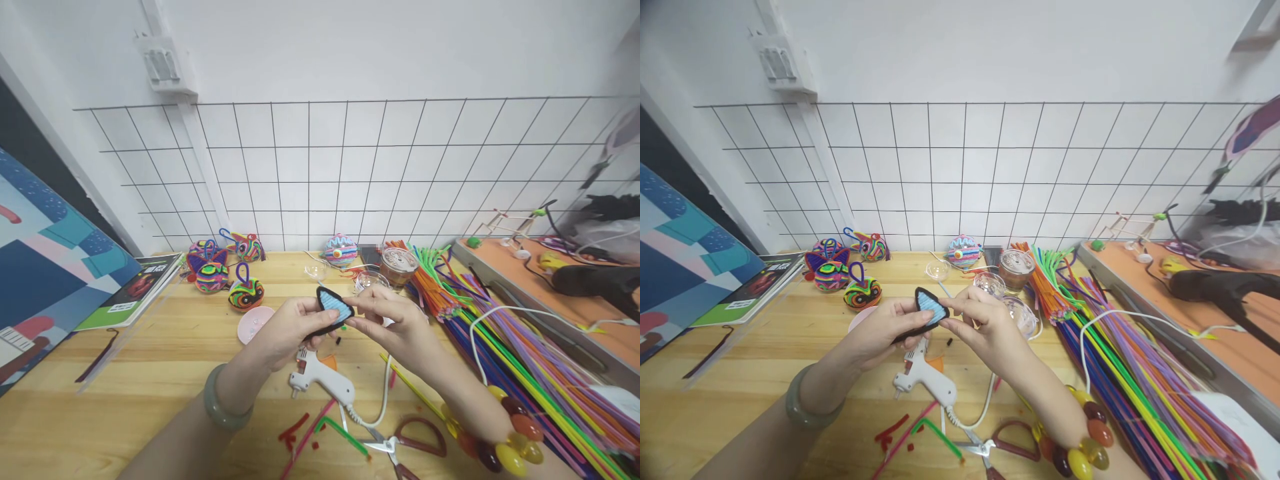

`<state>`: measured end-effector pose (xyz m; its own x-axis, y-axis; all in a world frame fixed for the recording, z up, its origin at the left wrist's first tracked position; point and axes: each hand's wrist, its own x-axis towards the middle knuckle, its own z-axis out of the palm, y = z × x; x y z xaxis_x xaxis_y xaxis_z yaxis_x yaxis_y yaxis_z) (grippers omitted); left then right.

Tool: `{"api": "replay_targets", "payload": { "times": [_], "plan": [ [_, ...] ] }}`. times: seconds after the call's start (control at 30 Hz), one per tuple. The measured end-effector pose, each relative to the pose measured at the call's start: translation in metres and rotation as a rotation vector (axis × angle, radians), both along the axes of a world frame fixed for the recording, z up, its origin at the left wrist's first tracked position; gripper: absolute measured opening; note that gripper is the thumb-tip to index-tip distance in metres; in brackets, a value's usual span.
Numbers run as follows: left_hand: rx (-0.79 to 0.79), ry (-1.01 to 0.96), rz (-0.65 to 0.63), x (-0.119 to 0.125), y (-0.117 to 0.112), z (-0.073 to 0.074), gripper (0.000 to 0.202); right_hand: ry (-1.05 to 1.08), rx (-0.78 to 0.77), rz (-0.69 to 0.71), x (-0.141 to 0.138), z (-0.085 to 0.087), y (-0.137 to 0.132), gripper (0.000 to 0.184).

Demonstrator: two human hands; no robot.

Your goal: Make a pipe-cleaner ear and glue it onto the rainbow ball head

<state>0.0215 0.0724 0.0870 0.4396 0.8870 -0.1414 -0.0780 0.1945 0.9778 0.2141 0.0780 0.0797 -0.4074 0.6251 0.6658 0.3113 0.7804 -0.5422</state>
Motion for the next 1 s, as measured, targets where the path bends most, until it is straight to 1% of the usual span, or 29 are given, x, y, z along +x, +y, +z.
{"api": "replay_targets", "payload": {
  "times": [0.17,0.33,0.5,0.87,1.0],
  "plan": [
    [0.016,-0.002,0.021,0.0022,0.0004,-0.0043,0.024,-0.042,0.018,-0.019,-0.0003,0.0012,-0.0014,0.024],
    [0.018,0.004,0.025,0.0021,0.0014,-0.0048,0.025,-0.078,0.02,-0.025,-0.0009,0.0049,-0.0037,0.023],
    [0.022,0.001,0.014,0.0017,0.0009,-0.0052,0.027,-0.077,0.007,-0.022,-0.0007,0.005,-0.0038,0.023],
    [0.015,0.014,0.033,0.0021,0.0018,-0.0046,0.028,-0.081,-0.022,-0.031,-0.001,0.005,-0.0046,0.024],
    [0.019,0.019,0.015,0.0013,0.0021,-0.0061,0.029,-0.08,-0.036,-0.029,-0.0015,0.0051,-0.0051,0.023]
  ]
}}
